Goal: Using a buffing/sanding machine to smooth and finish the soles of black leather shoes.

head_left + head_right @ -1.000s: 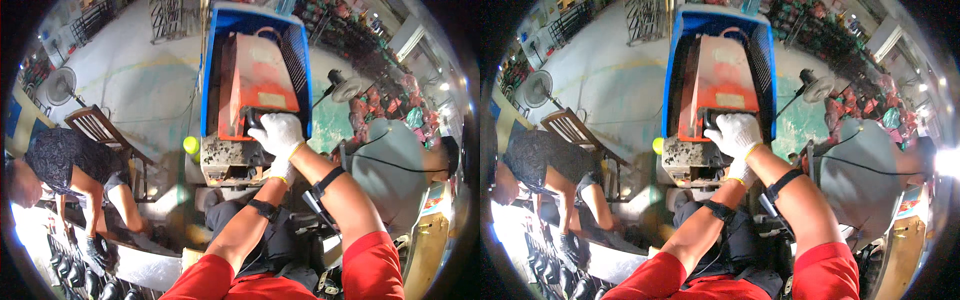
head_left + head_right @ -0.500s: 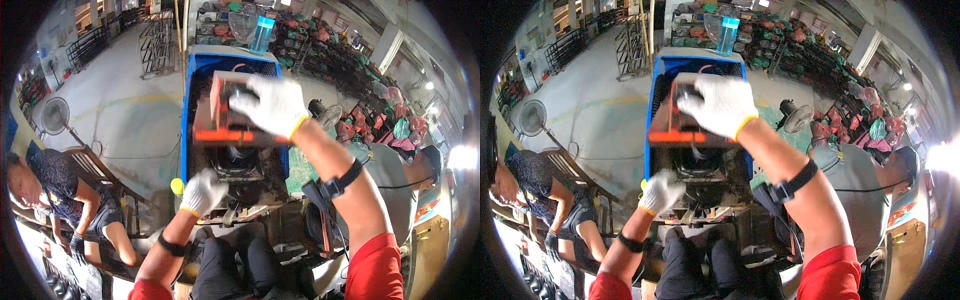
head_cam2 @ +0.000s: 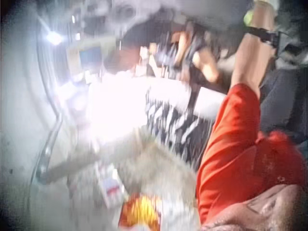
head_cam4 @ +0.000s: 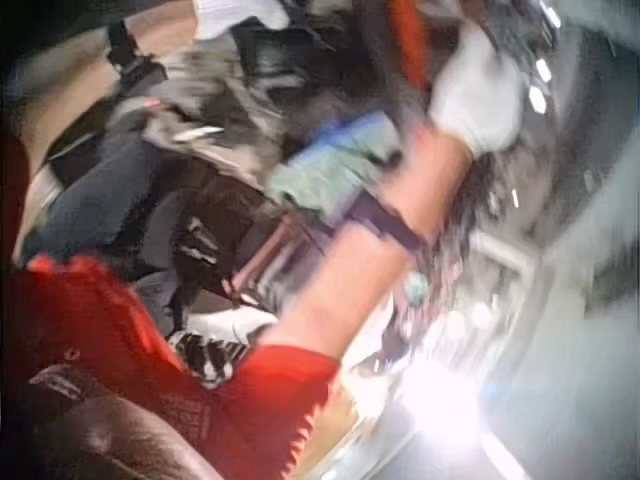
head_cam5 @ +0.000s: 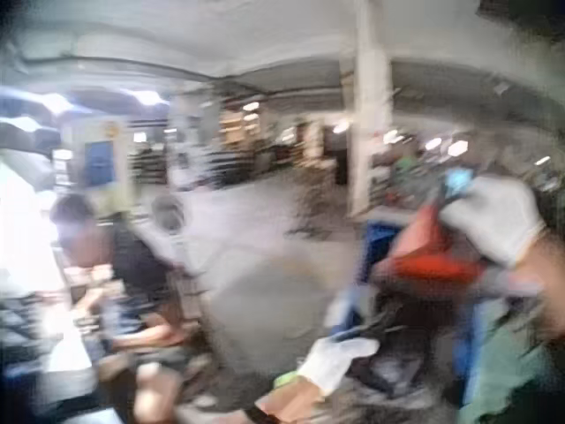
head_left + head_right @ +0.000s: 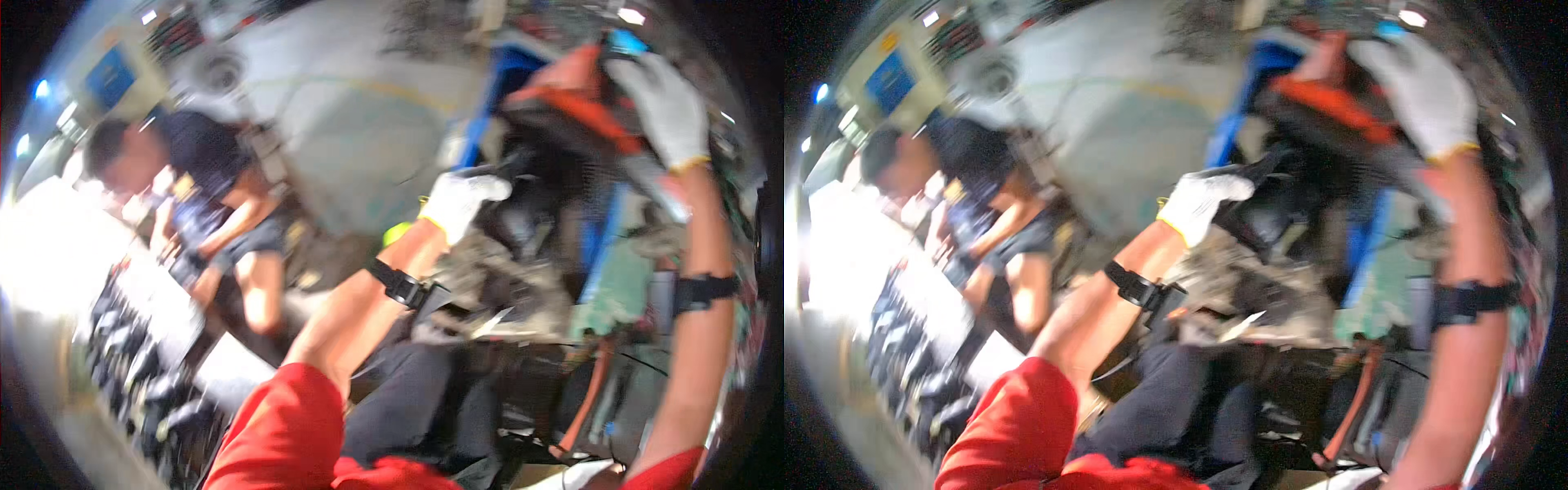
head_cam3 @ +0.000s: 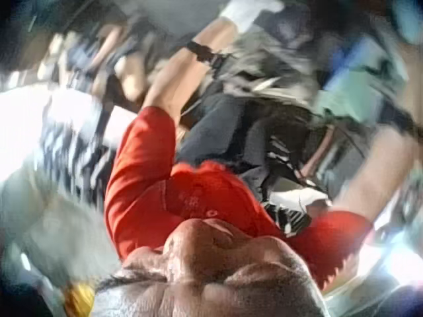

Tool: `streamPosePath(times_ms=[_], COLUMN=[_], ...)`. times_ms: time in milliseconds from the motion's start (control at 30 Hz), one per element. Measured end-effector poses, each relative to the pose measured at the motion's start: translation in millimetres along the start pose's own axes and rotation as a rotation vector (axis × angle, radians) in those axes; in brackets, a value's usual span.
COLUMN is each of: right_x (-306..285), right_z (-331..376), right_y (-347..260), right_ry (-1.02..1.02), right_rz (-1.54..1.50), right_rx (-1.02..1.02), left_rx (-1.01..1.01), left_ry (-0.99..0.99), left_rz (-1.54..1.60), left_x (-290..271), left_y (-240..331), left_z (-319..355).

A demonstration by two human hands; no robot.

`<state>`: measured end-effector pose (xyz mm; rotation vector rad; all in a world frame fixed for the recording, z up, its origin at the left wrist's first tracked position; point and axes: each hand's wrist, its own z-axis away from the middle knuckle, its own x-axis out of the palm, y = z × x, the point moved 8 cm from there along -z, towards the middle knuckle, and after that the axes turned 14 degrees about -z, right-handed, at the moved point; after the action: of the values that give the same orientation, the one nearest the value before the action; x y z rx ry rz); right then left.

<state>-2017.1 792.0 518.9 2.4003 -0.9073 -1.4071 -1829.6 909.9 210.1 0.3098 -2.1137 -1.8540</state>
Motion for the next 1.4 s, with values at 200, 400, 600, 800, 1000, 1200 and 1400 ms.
streamPosePath(times_ms=[200,400,600,800,1000,1200,1400], right_x=[-27.3,8.0,-78.4,-140.8,-277.8,-196.5,-189.5], right_z=[81.5,173.7,233.4,465.9,656.1,679.2,724.5], right_y=[-13.7,-183.4,-284.0,-370.6,-432.8,-421.3,-394.6], right_ry=[0.353,0.092,-0.198,-0.119,-0.408,-0.488,-0.213], right_rz=[-0.178,-1.230,-0.959,-0.990,-0.079,-0.612,-1.071], right_rx=[0.288,0.614,0.523,1.052,1.754,1.982,2.245], left_rx=[-0.176,-0.473,-0.801,-0.391,-0.413,-0.475,-0.764], left_ry=[0.437,1.020,0.165,-0.485,-0.429,-0.745,-0.511], left_rz=[0.615,0.579,-1.188,-0.759,-0.463,-0.001,0.437], left_x=[-181.6,-321.1,-329.5,-46.1,58.0,136.6,138.8], left_y=[-14.1,-90.9,-66.6,-68.5,-4.2,-94.9,-47.7], left_z=[382.2,679.0,615.5,371.7,385.9,342.7,310.3])
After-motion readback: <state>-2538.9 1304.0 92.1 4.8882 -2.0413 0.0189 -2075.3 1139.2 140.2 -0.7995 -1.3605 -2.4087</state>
